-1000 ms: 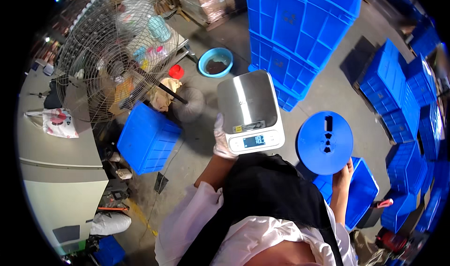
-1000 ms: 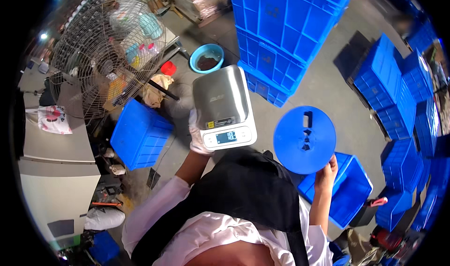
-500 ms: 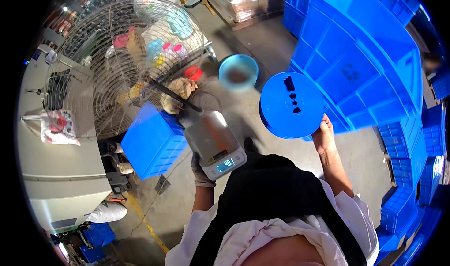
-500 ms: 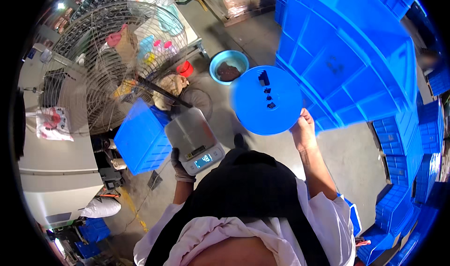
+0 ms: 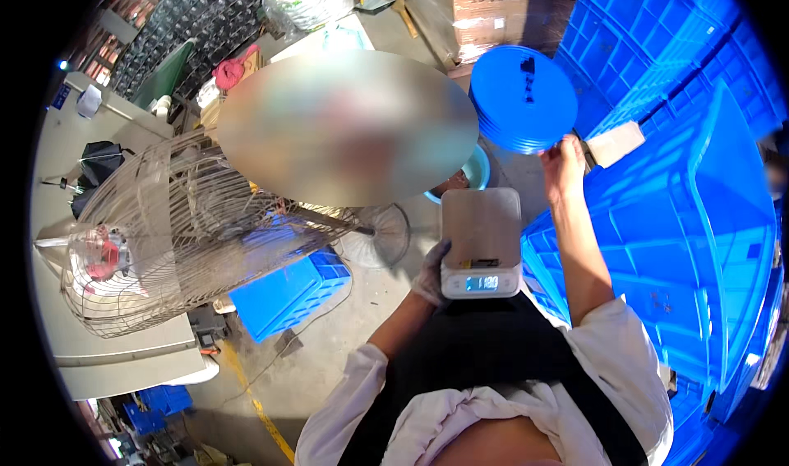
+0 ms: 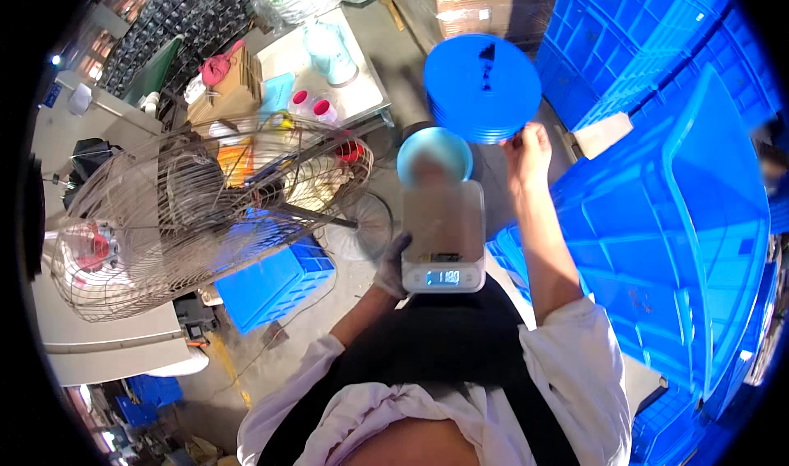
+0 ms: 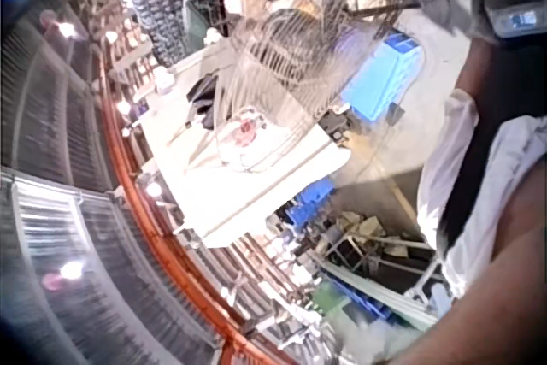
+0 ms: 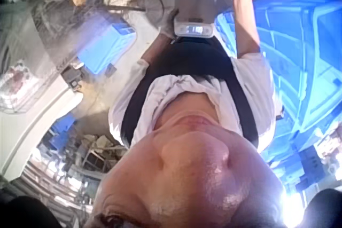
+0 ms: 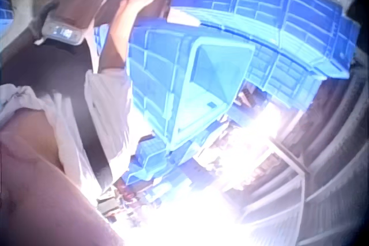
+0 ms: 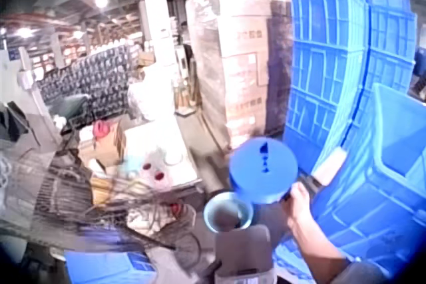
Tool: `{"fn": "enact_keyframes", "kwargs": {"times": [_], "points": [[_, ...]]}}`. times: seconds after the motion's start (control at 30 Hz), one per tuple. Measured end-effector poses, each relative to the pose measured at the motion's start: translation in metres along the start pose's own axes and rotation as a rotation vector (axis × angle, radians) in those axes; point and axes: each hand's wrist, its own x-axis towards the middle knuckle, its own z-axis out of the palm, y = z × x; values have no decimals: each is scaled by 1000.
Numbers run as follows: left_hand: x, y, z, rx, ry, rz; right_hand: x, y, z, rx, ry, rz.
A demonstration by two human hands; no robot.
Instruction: The person picks up blue circular plastic parts and places them on a digital scale to weigh them. They move between different locations in the warehouse, including a table and a conveyor belt, to weigh individual parts and stacks of parts. The person handles the scale and the plastic parts repeatedly throughout the video.
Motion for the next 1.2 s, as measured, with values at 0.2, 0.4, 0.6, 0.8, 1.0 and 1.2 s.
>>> {"fn": "enact_keyframes", "kwargs": {"times": [0.2, 0.4, 0.6, 0.8, 1.0, 1.2], "points": [[82, 32, 50, -67, -203, 34, 140, 25, 35, 17, 0, -84], [122, 79, 98, -93, -235, 47, 244, 42, 70, 4, -10, -125], [160, 121, 124, -117, -285, 280, 312, 61, 76, -17, 4, -34], [186, 149, 157, -188, -215, 517, 373, 77, 60, -44, -60, 33], [216, 196, 171, -112, -111, 768, 443, 99, 28, -111, -104, 180], [295, 248, 181, -127, 104, 1123, 548, 115, 19, -191, -180, 275]]}}
